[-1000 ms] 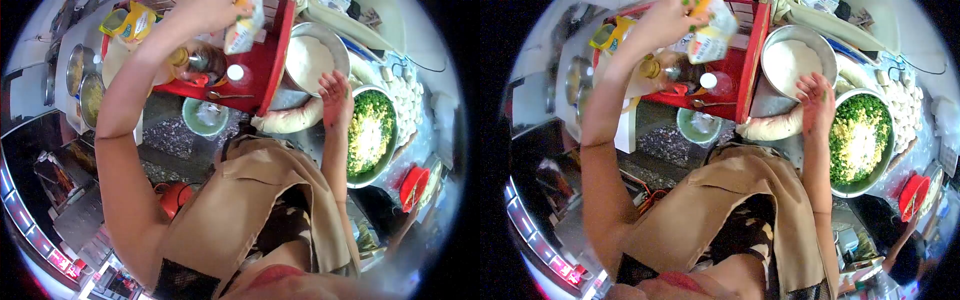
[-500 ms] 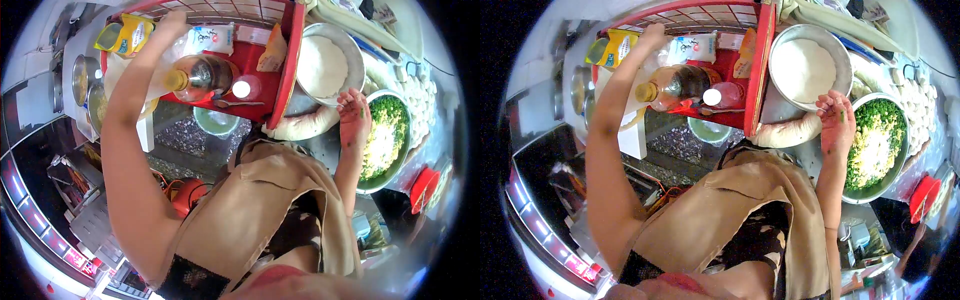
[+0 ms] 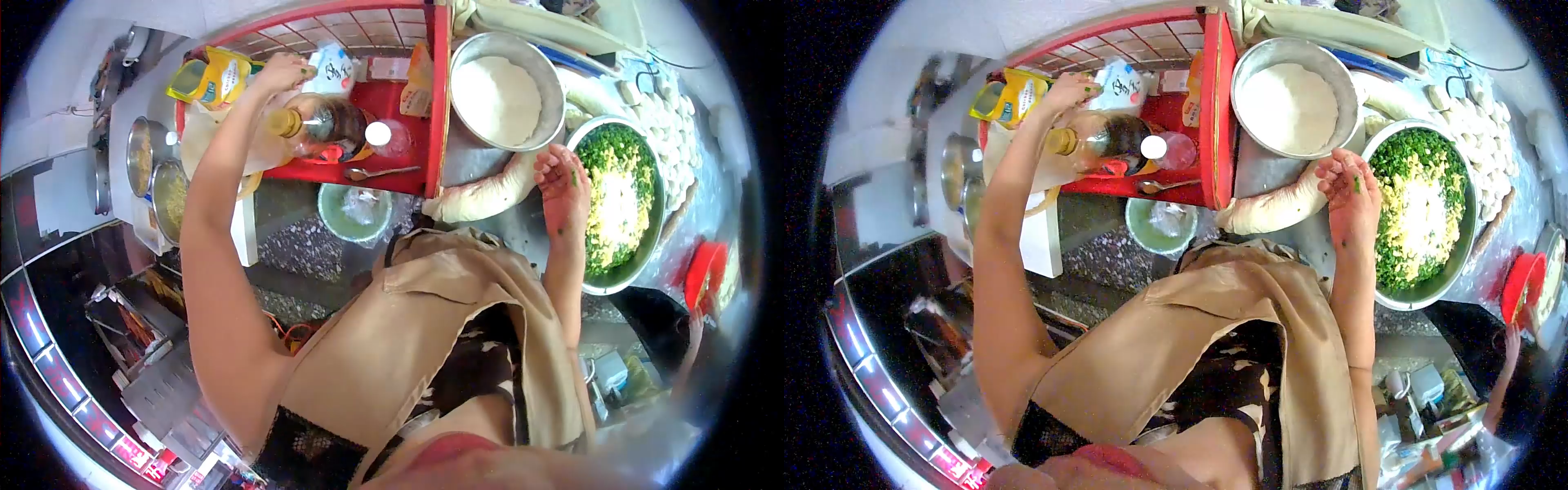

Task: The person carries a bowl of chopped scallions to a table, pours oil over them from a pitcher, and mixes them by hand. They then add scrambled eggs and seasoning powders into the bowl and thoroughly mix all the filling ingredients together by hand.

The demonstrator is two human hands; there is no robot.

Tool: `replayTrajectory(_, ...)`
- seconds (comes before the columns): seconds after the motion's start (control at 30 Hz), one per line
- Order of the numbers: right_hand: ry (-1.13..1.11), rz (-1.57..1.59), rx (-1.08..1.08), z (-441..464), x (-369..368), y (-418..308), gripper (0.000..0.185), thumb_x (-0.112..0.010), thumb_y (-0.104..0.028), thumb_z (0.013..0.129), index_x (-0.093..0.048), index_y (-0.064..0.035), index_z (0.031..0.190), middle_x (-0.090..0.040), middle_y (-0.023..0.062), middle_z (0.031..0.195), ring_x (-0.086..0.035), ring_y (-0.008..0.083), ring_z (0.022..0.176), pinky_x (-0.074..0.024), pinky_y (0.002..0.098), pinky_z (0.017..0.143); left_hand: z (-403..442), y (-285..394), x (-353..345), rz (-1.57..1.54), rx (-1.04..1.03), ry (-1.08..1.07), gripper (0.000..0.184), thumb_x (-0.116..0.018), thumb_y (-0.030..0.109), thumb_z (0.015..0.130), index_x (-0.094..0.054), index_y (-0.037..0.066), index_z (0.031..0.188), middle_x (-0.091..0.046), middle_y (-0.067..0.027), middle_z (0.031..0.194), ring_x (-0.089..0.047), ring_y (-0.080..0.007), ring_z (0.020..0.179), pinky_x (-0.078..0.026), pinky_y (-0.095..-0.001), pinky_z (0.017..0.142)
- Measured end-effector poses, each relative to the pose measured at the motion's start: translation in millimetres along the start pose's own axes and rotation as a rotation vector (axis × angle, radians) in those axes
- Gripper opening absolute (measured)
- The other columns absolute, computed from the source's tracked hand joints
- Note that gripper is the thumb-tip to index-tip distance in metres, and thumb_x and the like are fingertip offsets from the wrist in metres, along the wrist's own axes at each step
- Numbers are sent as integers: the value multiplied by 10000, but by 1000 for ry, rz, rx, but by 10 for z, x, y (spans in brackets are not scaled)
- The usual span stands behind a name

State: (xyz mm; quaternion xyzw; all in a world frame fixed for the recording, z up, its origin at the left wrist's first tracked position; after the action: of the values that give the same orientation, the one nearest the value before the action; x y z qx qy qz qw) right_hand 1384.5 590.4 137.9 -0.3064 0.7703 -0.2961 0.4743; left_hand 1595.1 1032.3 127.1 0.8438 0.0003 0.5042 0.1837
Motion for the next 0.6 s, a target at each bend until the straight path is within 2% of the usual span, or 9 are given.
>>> replayTrajectory(0.07, -11, 14, -12, -82, 25, 3, 213, -493, -145, 850, -510, 19, 984, -559, 69, 812, -545, 148, 722, -428, 223, 608, -230, 462, 273, -200, 120, 178, 190, -614, 256, 659, -606, 67, 673, -605, -136, 674, -594, -269, 669, -460, -374, 619)
replayTrajectory(0.1, -19, 30, 7, -128, 16, -4, 213, -493, -145, 850, -510, 19, 984, -559, 69, 812, -545, 148, 722, -428, 223, 608, -348, 631, 407, -182, 109, 193, 190, -614, 256, 659, -606, 67, 673, -605, -136, 674, -594, -269, 669, -460, -374, 619)
replayTrajectory(0.17, -89, 57, -27, -223, -55, -6, 206, -499, -141, 846, -511, 16, 979, -547, 58, 793, -522, 124, 693, -423, 218, 603, -579, 998, 710, 160, 52, 379, 182, -627, 219, 637, -601, 44, 678, -609, -144, 699, -587, -300, 695, -460, -363, 668)
replayTrajectory(0.23, -105, -20, -24, -268, -120, 20, 181, -505, -126, 842, -513, 5, 966, -544, 60, 785, -500, 98, 675, -411, 199, 596, -931, 1480, 960, 290, 19, 385, 181, -619, 186, 637, -583, 20, 699, -597, -149, 697, -579, -314, 694, -457, -374, 670)
replayTrajectory(0.3, -212, 13, -101, -243, -148, 100, 187, -483, -140, 852, -514, 0, 972, -563, 75, 809, -523, 109, 688, -422, 207, 617, -1284, 1955, 1152, 485, -377, 534, 158, -598, 146, 671, -566, 22, 762, -590, -134, 745, -569, -312, 694, -453, -390, 650)
replayTrajectory(0.37, -231, -69, -240, -267, -242, 93, 232, -452, -193, 868, -510, -4, 988, -579, 91, 853, -548, 141, 730, -438, 251, 666, -1665, 2496, 1316, 633, -640, 565, 144, -581, 79, 688, -546, 38, 822, -580, -106, 825, -561, -297, 728, -447, -390, 640)
replayTrajectory(0.47, -567, 147, -532, -165, -326, 180, 520, -370, -447, 870, -475, 21, 1071, -580, 141, 941, -567, 219, 838, -450, 320, 771, -2186, 3349, 1419, 778, -855, 596, 199, -580, 25, 688, -554, 64, 881, -576, -78, 891, -559, -279, 783, -452, -342, 655)
replayTrajectory(0.53, -876, 366, -634, -146, -330, 84, 719, -321, -574, 827, -415, 59, 1155, -517, 223, 1103, -548, 277, 986, -467, 383, 820, -2363, 3785, 1306, 850, -1083, 645, 295, -630, -24, 610, -557, 24, 892, -561, -104, 797, -532, -280, 744, -438, -352, 642)
replayTrajectory(0.6, -997, 538, -615, -437, -351, -231, 763, -348, -605, 799, -353, 29, 1223, -504, 252, 1102, -523, 325, 1017, -451, 455, 826, -2383, 4087, 1085, 823, -1221, 631, 291, -634, -24, 602, -566, 16, 883, -563, -106, 796, -536, -280, 731, -439, -354, 639)
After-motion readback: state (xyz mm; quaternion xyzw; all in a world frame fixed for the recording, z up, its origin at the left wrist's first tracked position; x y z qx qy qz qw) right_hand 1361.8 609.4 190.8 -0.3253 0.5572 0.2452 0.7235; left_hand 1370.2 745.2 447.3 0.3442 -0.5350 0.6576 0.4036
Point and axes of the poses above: each hand's wrist, its own z-axis towards the middle knuckle, its own x-axis out of the back of the hand, y = z × x, the point moved 3 cm from there along z, towards the middle knuckle
